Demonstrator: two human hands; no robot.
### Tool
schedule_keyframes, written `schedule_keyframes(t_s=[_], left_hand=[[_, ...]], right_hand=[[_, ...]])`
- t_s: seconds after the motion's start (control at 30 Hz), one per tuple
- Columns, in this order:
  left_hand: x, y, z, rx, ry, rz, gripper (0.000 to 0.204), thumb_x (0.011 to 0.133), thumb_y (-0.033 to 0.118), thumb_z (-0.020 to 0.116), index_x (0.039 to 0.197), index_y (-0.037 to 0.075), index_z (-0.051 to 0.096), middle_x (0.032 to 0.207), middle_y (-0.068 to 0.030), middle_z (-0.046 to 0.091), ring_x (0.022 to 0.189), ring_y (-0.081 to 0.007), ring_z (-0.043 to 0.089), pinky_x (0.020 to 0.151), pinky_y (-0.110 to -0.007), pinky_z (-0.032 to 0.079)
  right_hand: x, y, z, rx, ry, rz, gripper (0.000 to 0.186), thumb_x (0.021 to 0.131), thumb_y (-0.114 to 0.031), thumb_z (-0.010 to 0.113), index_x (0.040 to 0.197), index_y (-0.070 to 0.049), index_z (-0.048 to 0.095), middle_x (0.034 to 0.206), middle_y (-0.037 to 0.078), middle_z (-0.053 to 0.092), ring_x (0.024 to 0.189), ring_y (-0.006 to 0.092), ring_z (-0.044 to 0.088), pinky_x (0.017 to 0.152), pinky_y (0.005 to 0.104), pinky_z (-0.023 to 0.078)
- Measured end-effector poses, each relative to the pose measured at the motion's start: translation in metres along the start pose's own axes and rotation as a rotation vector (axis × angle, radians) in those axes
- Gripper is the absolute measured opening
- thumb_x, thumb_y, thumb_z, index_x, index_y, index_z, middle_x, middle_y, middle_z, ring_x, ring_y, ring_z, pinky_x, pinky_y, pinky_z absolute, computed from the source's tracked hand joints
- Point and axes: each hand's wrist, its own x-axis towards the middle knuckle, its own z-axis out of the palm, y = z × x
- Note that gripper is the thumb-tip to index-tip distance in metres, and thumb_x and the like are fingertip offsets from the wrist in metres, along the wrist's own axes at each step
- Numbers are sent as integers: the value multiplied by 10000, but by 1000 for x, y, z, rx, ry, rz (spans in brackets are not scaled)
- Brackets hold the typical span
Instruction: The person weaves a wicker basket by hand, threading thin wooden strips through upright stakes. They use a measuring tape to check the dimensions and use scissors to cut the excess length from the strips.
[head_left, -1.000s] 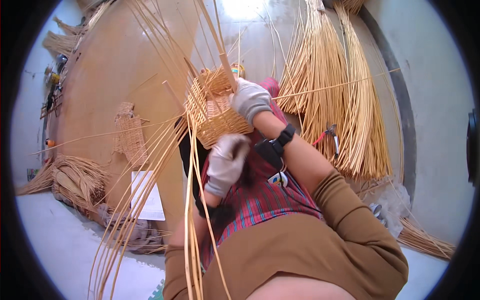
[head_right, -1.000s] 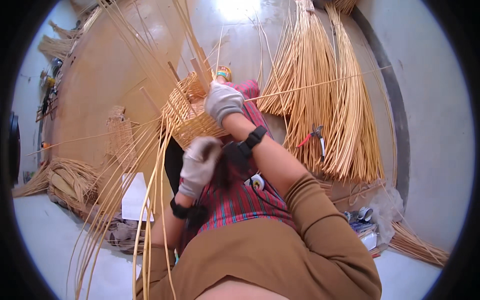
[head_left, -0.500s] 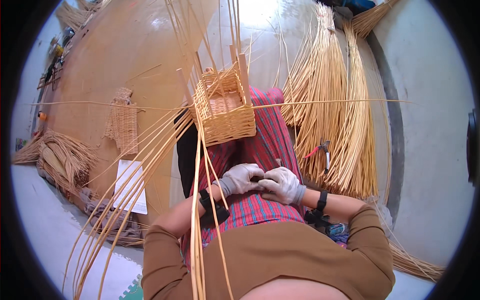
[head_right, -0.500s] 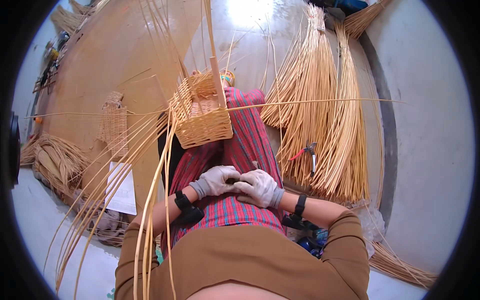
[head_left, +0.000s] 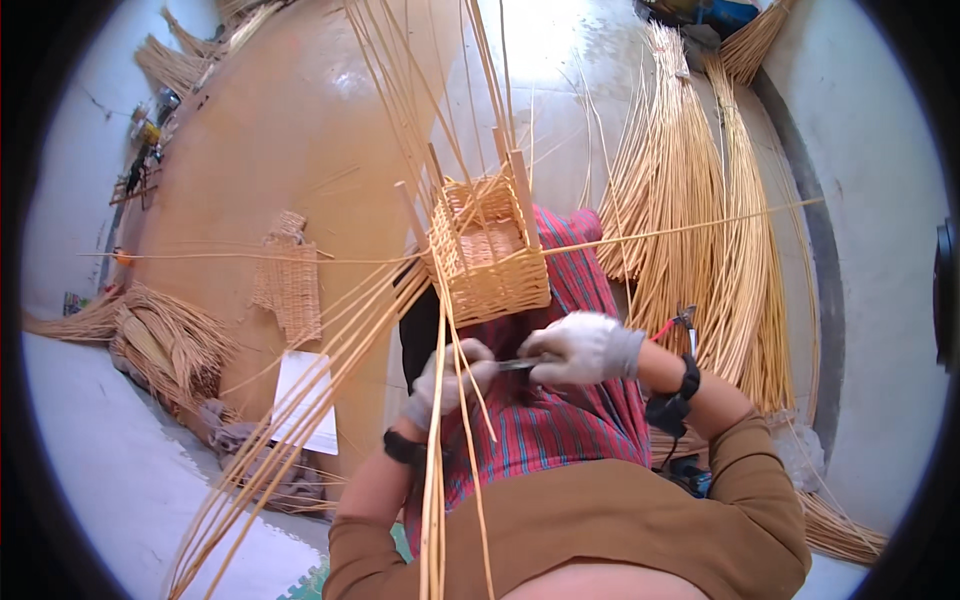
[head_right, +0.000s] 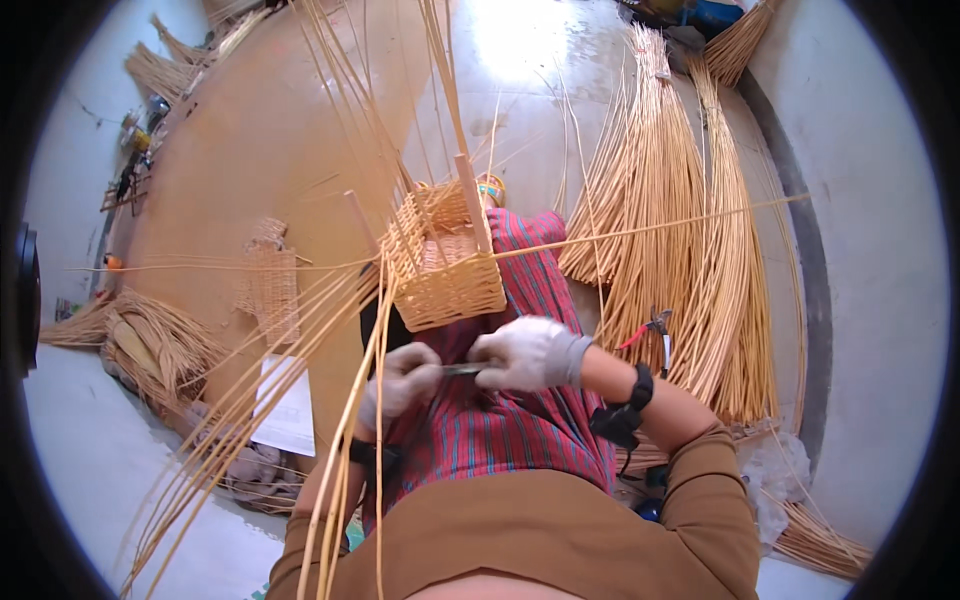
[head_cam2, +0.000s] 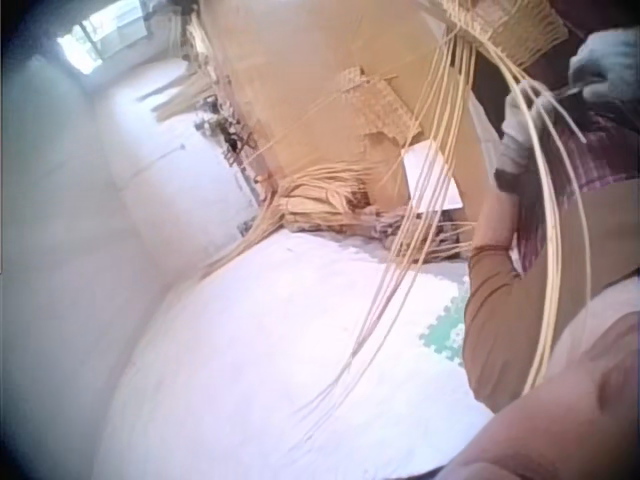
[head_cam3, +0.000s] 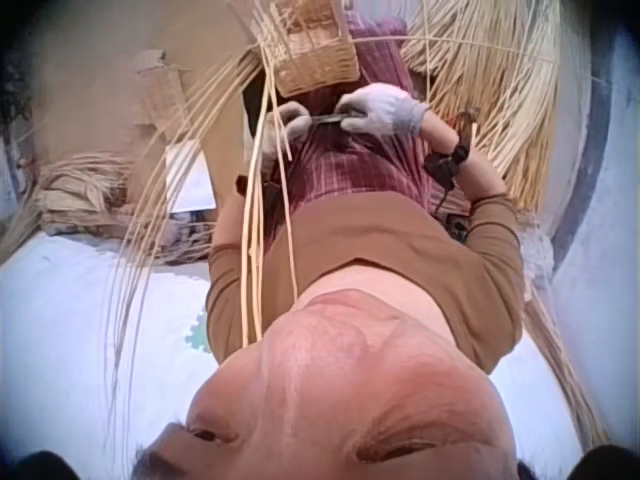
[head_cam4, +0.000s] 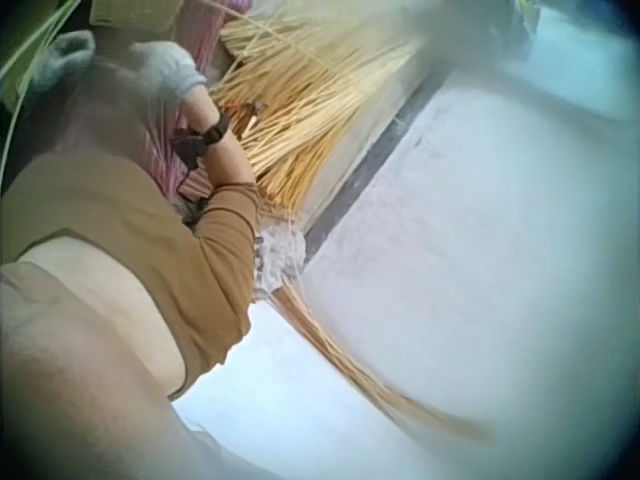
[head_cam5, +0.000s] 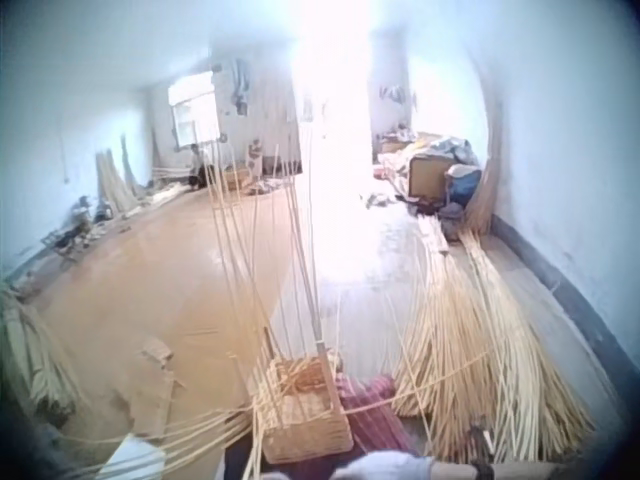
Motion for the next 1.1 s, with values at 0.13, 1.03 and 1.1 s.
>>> schedule_keyframes(t_s=[0.13,1.03,1.1], left_hand=[[-20,4,-123,119,272,129,218,1040,215,633,1135,24,676,770,-33,678,619,-116,616,557,-282,533],[112,116,-141,62,221,368,301,979,93,696,1279,62,701,1016,-53,756,495,-14,445,422,-186,363],[108,119,-138,82,241,337,323,987,93,686,1308,67,684,1004,-52,752,496,-8,434,424,-186,356]], right_hand=[[-6,7,-81,-121,613,85,239,923,-284,629,887,-67,722,826,176,686,841,381,676,797,489,540],[77,28,-153,-428,884,70,259,951,-336,647,1041,-114,746,977,140,734,927,351,700,818,450,545],[80,29,-152,-438,915,21,254,946,-328,651,1029,-107,746,976,140,729,918,354,697,816,450,545]])
